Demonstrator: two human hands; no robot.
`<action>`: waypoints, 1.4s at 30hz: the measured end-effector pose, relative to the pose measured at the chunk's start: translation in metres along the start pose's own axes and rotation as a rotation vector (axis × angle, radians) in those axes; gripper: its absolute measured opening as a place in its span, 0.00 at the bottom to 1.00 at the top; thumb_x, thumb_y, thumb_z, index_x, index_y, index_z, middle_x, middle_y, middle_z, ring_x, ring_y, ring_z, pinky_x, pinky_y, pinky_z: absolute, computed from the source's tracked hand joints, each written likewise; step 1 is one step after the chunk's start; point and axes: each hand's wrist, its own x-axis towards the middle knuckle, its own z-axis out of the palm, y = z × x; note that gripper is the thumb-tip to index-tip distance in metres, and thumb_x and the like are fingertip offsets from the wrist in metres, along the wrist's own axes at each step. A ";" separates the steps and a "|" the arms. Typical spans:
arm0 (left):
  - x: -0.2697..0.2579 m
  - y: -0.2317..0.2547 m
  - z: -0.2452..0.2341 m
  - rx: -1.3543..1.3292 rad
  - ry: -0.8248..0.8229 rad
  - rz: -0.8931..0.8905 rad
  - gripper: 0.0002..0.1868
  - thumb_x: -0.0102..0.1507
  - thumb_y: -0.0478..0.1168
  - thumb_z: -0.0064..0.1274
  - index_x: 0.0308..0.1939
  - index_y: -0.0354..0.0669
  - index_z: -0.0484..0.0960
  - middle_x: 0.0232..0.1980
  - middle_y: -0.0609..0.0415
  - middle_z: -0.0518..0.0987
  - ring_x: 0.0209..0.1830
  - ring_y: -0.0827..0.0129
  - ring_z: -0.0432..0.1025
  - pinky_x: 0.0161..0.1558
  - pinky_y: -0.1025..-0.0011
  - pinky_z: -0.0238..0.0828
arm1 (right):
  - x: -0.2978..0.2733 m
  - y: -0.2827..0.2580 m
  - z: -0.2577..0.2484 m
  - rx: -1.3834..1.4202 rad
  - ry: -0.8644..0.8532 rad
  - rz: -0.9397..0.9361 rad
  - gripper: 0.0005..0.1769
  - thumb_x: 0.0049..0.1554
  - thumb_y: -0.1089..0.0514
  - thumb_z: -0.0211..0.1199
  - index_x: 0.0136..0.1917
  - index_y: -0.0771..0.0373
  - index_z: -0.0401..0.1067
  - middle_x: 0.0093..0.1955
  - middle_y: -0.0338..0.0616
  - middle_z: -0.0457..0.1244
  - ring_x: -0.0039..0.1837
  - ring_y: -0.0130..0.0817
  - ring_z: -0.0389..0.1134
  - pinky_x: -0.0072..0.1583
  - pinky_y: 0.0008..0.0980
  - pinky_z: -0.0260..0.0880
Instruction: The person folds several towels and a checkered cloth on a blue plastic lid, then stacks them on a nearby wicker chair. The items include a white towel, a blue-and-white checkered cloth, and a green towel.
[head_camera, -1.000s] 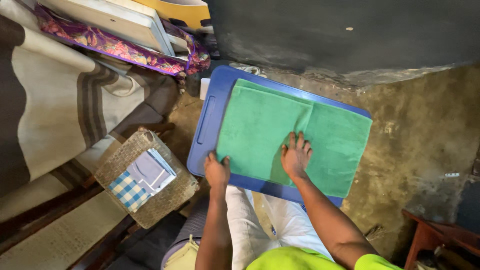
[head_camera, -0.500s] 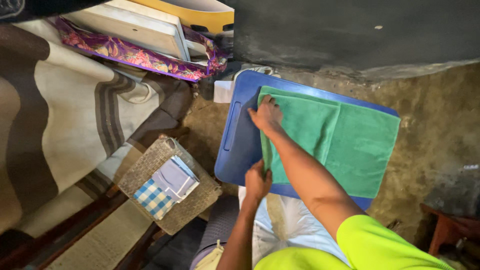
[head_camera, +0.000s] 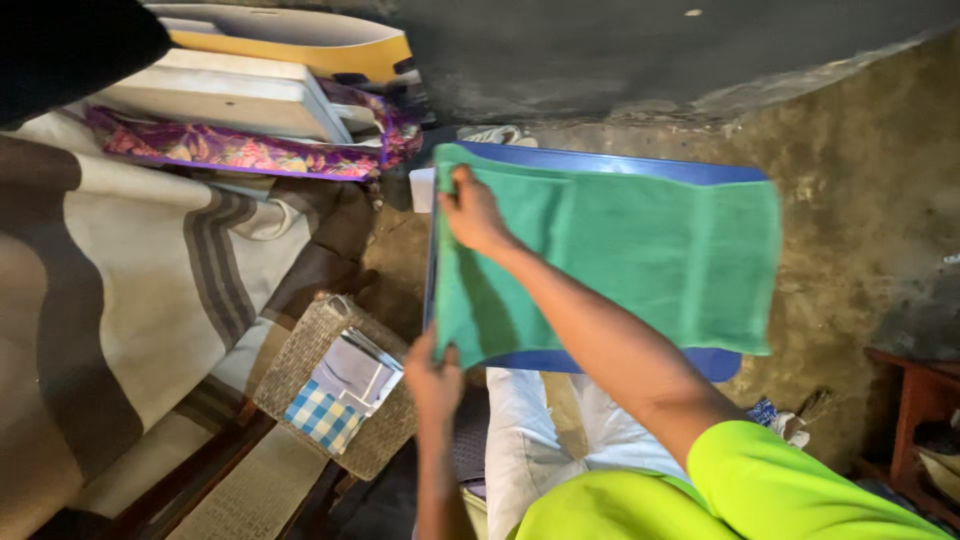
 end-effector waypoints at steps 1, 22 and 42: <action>0.000 0.013 -0.006 0.080 0.028 -0.007 0.26 0.57 0.23 0.51 0.61 0.35 0.80 0.57 0.41 0.83 0.57 0.57 0.77 0.61 0.60 0.71 | -0.001 -0.012 0.001 0.053 -0.027 0.028 0.16 0.59 0.56 0.66 0.53 0.63 0.62 0.40 0.58 0.65 0.44 0.60 0.69 0.46 0.53 0.66; -0.101 0.068 0.231 0.209 -0.439 0.243 0.33 0.54 0.31 0.59 0.65 0.38 0.75 0.57 0.33 0.80 0.55 0.41 0.77 0.57 0.57 0.75 | -0.087 0.197 -0.272 0.532 0.221 0.227 0.09 0.60 0.59 0.66 0.52 0.59 0.69 0.42 0.31 0.58 0.45 0.24 0.57 0.47 0.27 0.60; -0.069 -0.094 0.244 0.503 -0.037 0.072 0.29 0.56 0.33 0.59 0.63 0.41 0.75 0.61 0.42 0.75 0.63 0.47 0.66 0.64 0.55 0.63 | -0.255 0.334 -0.284 -0.441 0.348 0.261 0.30 0.57 0.44 0.68 0.57 0.72 0.66 0.55 0.65 0.62 0.60 0.62 0.61 0.63 0.54 0.62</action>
